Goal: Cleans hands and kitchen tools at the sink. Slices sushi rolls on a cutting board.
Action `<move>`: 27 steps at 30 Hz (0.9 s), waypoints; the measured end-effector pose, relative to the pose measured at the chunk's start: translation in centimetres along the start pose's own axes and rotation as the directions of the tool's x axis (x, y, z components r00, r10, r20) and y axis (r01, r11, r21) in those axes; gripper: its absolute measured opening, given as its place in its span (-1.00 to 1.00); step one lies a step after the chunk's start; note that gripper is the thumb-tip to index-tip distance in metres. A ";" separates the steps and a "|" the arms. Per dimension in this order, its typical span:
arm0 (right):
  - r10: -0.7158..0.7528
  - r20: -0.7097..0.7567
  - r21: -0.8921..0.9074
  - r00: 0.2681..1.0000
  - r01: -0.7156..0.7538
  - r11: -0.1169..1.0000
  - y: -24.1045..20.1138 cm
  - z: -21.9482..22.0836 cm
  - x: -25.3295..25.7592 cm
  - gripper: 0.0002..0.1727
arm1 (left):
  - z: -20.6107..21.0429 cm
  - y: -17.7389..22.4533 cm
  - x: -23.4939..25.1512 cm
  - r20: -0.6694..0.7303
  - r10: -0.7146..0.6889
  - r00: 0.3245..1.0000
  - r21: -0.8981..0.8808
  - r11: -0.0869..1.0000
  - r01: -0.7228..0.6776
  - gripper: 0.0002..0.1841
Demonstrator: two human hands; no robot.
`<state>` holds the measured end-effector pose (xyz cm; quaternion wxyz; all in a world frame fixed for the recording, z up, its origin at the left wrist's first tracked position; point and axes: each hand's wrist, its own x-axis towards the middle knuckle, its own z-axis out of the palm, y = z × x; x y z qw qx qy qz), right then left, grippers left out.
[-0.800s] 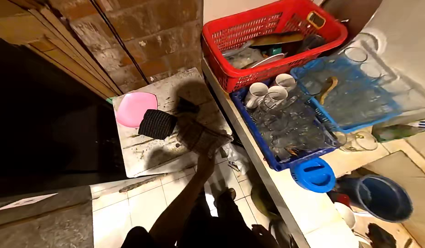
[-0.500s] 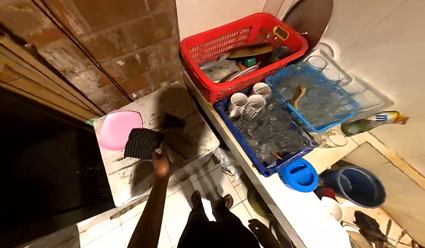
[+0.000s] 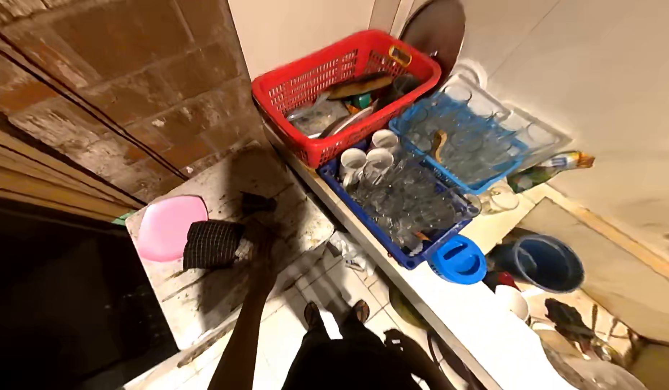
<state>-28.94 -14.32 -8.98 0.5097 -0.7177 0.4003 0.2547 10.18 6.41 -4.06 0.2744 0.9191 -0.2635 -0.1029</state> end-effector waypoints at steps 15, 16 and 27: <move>-0.224 -0.594 0.721 0.773 0.635 0.278 -15.4 -5.4 -3.6 -0.65 | 0.7 16.7 -7.8 0.569 0.302 0.765 -0.815 0.087 0.572 -0.36; -0.166 -0.630 0.719 0.759 0.651 0.243 -14.5 -5.4 -4.3 -0.67 | 2.1 16.8 -8.6 0.532 0.379 0.757 -0.834 0.084 0.545 -0.39; -0.190 -0.801 0.414 0.567 0.755 0.509 -1.3 -13.4 -12.2 -0.75 | 9.2 31.9 -13.2 0.574 0.287 0.767 -0.798 0.409 0.443 -0.74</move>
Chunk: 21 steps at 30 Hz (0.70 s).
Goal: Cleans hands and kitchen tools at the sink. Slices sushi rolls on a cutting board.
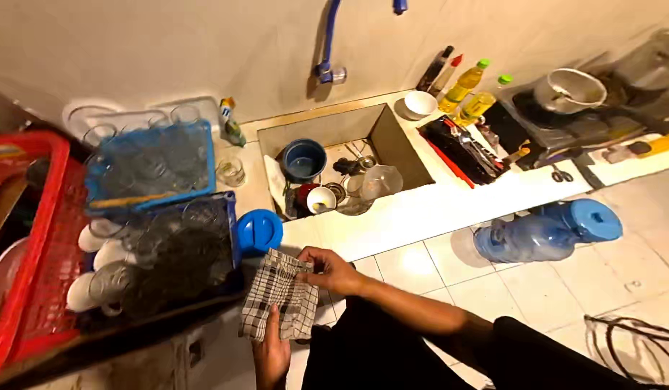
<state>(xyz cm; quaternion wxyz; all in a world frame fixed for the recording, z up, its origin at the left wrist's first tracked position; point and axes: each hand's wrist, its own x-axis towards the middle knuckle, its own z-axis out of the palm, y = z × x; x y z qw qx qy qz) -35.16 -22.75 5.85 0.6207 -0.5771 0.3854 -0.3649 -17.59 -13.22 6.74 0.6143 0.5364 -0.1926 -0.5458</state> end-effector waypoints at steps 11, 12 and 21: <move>-0.035 -0.435 -0.341 0.900 -0.128 0.931 -4.1 -38.6 24.6 -0.32 | 17.1 -5.9 6.3 -0.020 -0.202 0.979 0.279 0.939 0.200 -0.74; -0.004 -0.437 -0.325 0.899 -0.154 0.933 -4.1 -40.5 26.9 -0.26 | 18.5 -6.5 6.7 -0.010 -0.233 0.972 0.288 0.931 0.227 -0.71; -0.049 -0.018 -0.378 0.999 0.038 0.925 -3.7 -46.9 34.7 -0.56 | 28.9 -7.8 11.1 -0.149 -0.419 0.896 0.360 0.821 0.444 -0.63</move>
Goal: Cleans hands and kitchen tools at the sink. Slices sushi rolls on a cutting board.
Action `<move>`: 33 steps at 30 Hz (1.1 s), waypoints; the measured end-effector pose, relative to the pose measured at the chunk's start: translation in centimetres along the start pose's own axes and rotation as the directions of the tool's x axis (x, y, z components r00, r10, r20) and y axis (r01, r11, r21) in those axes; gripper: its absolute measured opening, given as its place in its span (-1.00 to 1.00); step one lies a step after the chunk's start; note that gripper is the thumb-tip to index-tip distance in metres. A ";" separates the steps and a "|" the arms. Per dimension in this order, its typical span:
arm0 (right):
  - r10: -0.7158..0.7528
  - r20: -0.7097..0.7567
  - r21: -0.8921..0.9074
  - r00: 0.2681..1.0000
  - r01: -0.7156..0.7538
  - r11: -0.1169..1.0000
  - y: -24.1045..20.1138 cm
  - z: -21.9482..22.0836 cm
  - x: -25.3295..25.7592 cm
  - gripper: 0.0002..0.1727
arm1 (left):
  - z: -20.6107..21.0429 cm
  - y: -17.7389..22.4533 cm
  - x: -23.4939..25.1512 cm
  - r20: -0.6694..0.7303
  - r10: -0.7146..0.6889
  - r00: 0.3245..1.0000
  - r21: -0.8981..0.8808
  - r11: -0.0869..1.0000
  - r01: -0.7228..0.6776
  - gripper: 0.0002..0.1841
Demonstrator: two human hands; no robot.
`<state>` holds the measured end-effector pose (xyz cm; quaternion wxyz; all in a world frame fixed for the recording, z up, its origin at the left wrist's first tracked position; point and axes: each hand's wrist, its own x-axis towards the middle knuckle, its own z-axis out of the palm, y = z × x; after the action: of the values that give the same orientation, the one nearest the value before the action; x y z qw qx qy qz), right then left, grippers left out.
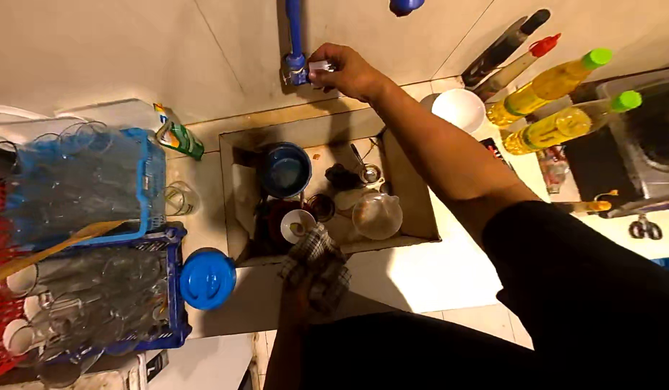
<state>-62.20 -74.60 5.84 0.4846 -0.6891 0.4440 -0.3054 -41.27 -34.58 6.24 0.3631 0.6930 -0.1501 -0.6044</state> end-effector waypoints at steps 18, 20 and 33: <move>-0.315 0.085 -0.255 0.945 0.327 0.910 1.4 -0.9 1.2 -0.36 | 15.0 8.0 11.7 0.287 0.013 0.958 -0.130 0.991 0.025 -0.76; -0.321 0.087 -0.253 0.943 0.332 0.909 1.1 -1.0 1.0 -0.38 | 15.0 7.9 11.9 0.281 0.015 0.959 -0.102 0.995 0.015 -0.76; -0.252 0.052 -0.216 0.966 0.257 0.942 -0.7 -1.3 -0.6 -0.41 | 15.5 7.5 13.3 0.243 -0.016 0.970 0.084 0.996 -0.004 -0.69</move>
<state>-63.33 -74.42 6.98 0.3667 -0.7938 0.3765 -0.3061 -51.23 -53.39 1.63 0.3106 0.6288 -0.2167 -0.6791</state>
